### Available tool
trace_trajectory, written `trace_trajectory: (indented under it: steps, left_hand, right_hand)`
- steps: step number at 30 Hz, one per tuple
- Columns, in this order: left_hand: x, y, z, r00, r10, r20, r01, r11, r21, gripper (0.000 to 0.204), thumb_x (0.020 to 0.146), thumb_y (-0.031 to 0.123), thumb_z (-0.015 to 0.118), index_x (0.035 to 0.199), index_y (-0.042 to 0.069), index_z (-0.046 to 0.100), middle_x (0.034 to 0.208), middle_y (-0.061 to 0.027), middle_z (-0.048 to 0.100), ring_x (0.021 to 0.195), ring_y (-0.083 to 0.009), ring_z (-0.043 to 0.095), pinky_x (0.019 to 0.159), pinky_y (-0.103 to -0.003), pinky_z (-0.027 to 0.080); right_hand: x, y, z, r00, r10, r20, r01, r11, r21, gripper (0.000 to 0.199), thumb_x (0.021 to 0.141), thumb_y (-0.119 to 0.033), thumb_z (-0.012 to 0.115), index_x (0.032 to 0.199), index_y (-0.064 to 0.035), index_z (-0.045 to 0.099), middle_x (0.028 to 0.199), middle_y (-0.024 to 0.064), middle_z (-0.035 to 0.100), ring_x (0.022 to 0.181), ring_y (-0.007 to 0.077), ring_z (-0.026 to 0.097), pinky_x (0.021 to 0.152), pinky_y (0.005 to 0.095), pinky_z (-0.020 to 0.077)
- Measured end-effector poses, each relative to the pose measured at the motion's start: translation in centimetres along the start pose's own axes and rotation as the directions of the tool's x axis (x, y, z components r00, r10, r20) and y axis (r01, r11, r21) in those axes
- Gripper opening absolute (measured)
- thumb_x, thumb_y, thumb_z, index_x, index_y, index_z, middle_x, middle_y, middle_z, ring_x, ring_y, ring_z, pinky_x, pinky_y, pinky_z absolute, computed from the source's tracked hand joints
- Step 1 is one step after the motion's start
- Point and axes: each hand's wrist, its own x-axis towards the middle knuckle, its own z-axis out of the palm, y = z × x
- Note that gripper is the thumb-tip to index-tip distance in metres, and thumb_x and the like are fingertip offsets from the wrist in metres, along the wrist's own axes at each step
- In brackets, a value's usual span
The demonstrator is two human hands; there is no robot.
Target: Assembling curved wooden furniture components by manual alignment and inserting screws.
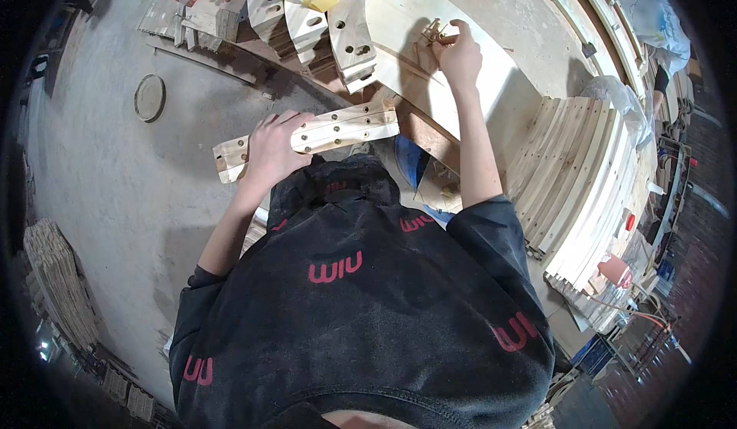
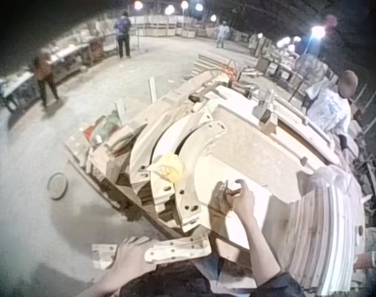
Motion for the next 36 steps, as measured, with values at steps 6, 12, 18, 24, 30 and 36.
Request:
trace_trajectory:
  steps: [6,12,18,24,30,36]
  left_hand:
    - [0.3,0.1,-0.2,0.999,-0.003,0.040,0.003,1.000,0.004,0.054,0.050,0.011,0.073,0.103,0.012,0.061,0.094,-0.0072,0.060,0.087,-0.0311,0.056,0.079,-0.039,0.045]
    - [0.3,-0.1,0.1,0.999,0.030,0.014,-0.030,1.000,-0.007,0.055,0.050,0.012,0.072,0.104,0.011,0.061,0.093,-0.0076,0.060,0.086,-0.0313,0.056,0.078,-0.040,0.046]
    - [0.1,0.0,0.1,0.999,0.034,0.006,-0.034,0.999,0.010,0.056,0.050,0.011,0.072,0.104,0.011,0.061,0.093,-0.0078,0.060,0.086,-0.0314,0.056,0.078,-0.040,0.046]
    - [-0.3,0.4,0.0,1.000,0.012,0.018,-0.012,1.000,-0.001,0.057,0.049,0.011,0.073,0.105,0.010,0.061,0.095,-0.0079,0.060,0.087,-0.0311,0.056,0.079,-0.040,0.046]
    - [-0.8,0.4,0.0,1.000,0.012,0.000,-0.012,1.000,-0.004,0.056,0.049,0.011,0.072,0.105,0.010,0.061,0.095,-0.0080,0.060,0.087,-0.0310,0.055,0.079,-0.040,0.046]
    - [-1.4,0.5,-0.1,1.000,0.017,-0.007,-0.017,1.000,-0.003,0.056,0.049,0.010,0.072,0.104,0.009,0.061,0.094,-0.0082,0.060,0.085,-0.0308,0.056,0.079,-0.040,0.046]
  right_hand:
    - [-0.6,-0.5,-2.1,0.972,-0.150,0.178,0.132,0.985,0.113,0.047,0.077,-0.003,0.062,0.121,-0.0128,0.049,0.090,0.0074,0.068,0.073,0.0180,0.066,0.065,0.0288,0.0510]
    - [-1.2,0.5,-0.8,0.911,-0.360,0.199,0.295,0.910,0.293,0.041,0.075,-0.001,0.060,0.114,-0.0099,0.051,0.093,0.0115,0.067,0.083,0.0242,0.066,0.072,0.0332,0.0520]
    - [-1.1,-0.6,-0.6,0.996,-0.063,0.067,0.061,0.997,0.037,0.038,0.075,-0.015,0.070,0.107,-0.0043,0.053,0.079,0.0126,0.067,0.070,0.0253,0.066,0.062,0.0341,0.0511]
    - [-1.0,-0.9,1.9,0.996,-0.061,0.067,0.061,0.998,0.001,0.049,0.068,-0.020,0.076,0.107,-0.0018,0.054,0.072,0.0119,0.066,0.067,0.0259,0.066,0.062,0.0347,0.0511]
    - [-0.2,-0.8,3.2,0.983,-0.088,0.161,0.077,0.994,0.076,0.050,0.067,-0.016,0.076,0.108,0.0002,0.054,0.073,0.0115,0.066,0.069,0.0240,0.066,0.064,0.0333,0.0519]
    - [-0.3,-0.6,3.8,0.976,-0.069,0.207,0.055,0.996,0.072,0.059,0.065,-0.019,0.080,0.113,0.0016,0.052,0.074,0.0101,0.066,0.067,0.0177,0.065,0.061,0.0294,0.0505]
